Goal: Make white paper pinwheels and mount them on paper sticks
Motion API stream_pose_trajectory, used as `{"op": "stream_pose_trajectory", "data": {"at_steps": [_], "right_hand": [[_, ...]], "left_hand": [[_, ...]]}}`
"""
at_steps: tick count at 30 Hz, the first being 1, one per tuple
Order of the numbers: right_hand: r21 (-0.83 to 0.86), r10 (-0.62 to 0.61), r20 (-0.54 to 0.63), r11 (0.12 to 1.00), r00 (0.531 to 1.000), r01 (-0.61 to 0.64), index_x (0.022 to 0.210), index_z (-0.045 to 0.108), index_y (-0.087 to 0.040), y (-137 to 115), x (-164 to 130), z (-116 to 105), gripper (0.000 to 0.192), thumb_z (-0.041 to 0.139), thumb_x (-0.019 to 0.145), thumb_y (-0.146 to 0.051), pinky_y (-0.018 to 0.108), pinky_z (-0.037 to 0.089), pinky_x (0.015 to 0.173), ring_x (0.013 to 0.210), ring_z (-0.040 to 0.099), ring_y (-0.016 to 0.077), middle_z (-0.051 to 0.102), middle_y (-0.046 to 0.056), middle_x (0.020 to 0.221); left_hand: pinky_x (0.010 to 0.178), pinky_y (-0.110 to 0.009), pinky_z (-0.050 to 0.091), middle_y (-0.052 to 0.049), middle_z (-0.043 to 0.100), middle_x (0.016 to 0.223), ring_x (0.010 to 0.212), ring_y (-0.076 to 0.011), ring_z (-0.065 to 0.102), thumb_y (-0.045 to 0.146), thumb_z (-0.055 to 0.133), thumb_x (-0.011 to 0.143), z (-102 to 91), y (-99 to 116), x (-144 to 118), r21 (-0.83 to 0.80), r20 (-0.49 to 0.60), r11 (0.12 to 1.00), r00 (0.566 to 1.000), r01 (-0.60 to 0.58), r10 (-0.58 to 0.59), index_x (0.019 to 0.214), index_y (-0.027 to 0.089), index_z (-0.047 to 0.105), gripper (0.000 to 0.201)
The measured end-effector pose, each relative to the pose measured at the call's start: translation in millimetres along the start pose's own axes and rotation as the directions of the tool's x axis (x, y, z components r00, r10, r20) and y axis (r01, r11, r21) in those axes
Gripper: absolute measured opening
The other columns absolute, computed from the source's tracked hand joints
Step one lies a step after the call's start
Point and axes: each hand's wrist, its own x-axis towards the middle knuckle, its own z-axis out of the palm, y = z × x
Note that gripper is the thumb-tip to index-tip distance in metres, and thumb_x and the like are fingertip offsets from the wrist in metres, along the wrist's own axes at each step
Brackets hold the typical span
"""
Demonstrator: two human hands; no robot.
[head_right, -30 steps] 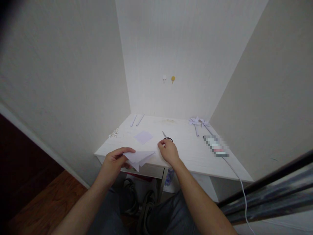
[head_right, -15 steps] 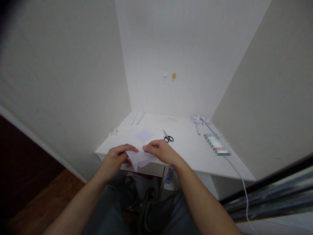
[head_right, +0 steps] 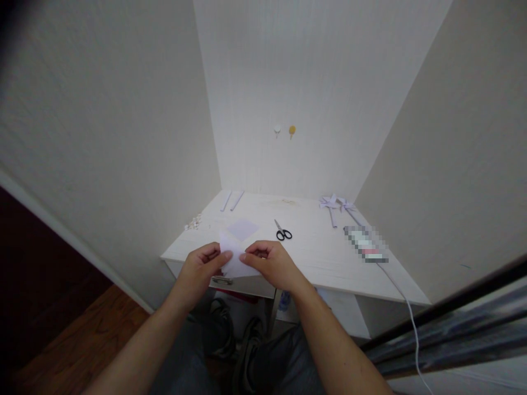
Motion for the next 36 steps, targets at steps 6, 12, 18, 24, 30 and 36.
{"op": "stream_pose_trajectory", "data": {"at_steps": [6,12,18,24,30,36], "right_hand": [[-0.005,-0.004,-0.002,1.0,1.0,0.004,0.069,0.073,-0.018,3.0,-3.3,3.0,0.03,0.084,0.072,-0.045,0.025,0.036,0.052,0.054,0.051,0.0113,0.063,-0.003,0.058],[0.01,-0.038,-0.059,0.999,0.997,0.039,0.068,0.072,-0.018,9.9,-2.7,4.4,0.032,0.085,0.071,-0.047,0.027,0.044,0.059,0.059,0.057,0.013,0.065,-0.002,0.06],[-0.012,-0.043,-0.149,0.999,0.988,0.042,0.071,0.073,-0.018,32.7,2.8,14.5,0.041,0.078,0.074,-0.059,0.028,0.048,0.059,0.057,0.058,0.0137,0.066,0.0,0.06],[-0.224,0.016,-0.188,0.973,0.982,-0.058,0.075,0.076,-0.018,45.6,13.4,6.6,0.031,0.074,0.083,-0.048,0.031,0.056,0.068,0.068,0.068,0.0183,0.074,0.004,0.071],[-0.537,0.103,-0.486,0.748,0.868,-0.39,0.12,0.068,-0.017,52.4,60.9,-64.4,0.027,0.066,0.101,-0.035,0.045,0.059,0.092,0.106,0.069,0.0239,0.07,0.01,0.123],[-0.664,0.252,-0.516,0.487,0.819,-0.568,0.131,0.064,-0.018,62.3,90.6,-96.6,0.035,0.067,0.101,-0.035,0.047,0.059,0.094,0.112,0.068,0.0262,0.065,0.012,0.133]], "left_hand": [[0.052,-0.02,0.043,-0.001,0.071,0.065,0.056,-0.0109,0.057,0.041,0.09,0.064,2.8,5.4,0.3,-0.03,0.024,1.0,1.0,-0.002,0.003,0.074,0.016,0.076,0.03],[0.055,-0.021,0.05,0.001,0.072,0.073,0.059,-0.0116,0.062,0.043,0.091,0.066,2.3,-5.2,-0.5,-0.152,-0.047,0.988,0.998,0.028,-0.035,0.09,0.018,0.073,0.039],[0.058,-0.026,0.056,-0.004,0.073,0.071,0.062,-0.0154,0.065,0.048,0.091,0.065,8.9,-25.6,-1.3,-0.208,-0.091,0.977,0.993,0.055,-0.075,0.084,0.013,0.077,0.042],[0.057,-0.025,0.055,-0.004,0.075,0.069,0.059,-0.0138,0.063,0.049,0.094,0.059,6.2,-29.4,4.3,-0.205,-0.168,0.979,0.984,0.022,-0.057,0.082,0.012,0.081,0.045],[0.062,-0.025,0.057,-0.004,0.078,0.075,0.064,-0.0134,0.064,0.049,0.095,0.06,-3.1,-12.2,1.7,-0.183,-0.196,0.983,0.98,-0.027,-0.01,0.082,0.014,0.083,0.043],[0.061,-0.024,0.056,-0.005,0.077,0.073,0.064,-0.0138,0.065,0.049,0.094,0.062,1.0,3.3,-3.5,-0.161,-0.147,0.986,0.989,-0.038,0.014,0.082,0.015,0.083,0.041]]}}
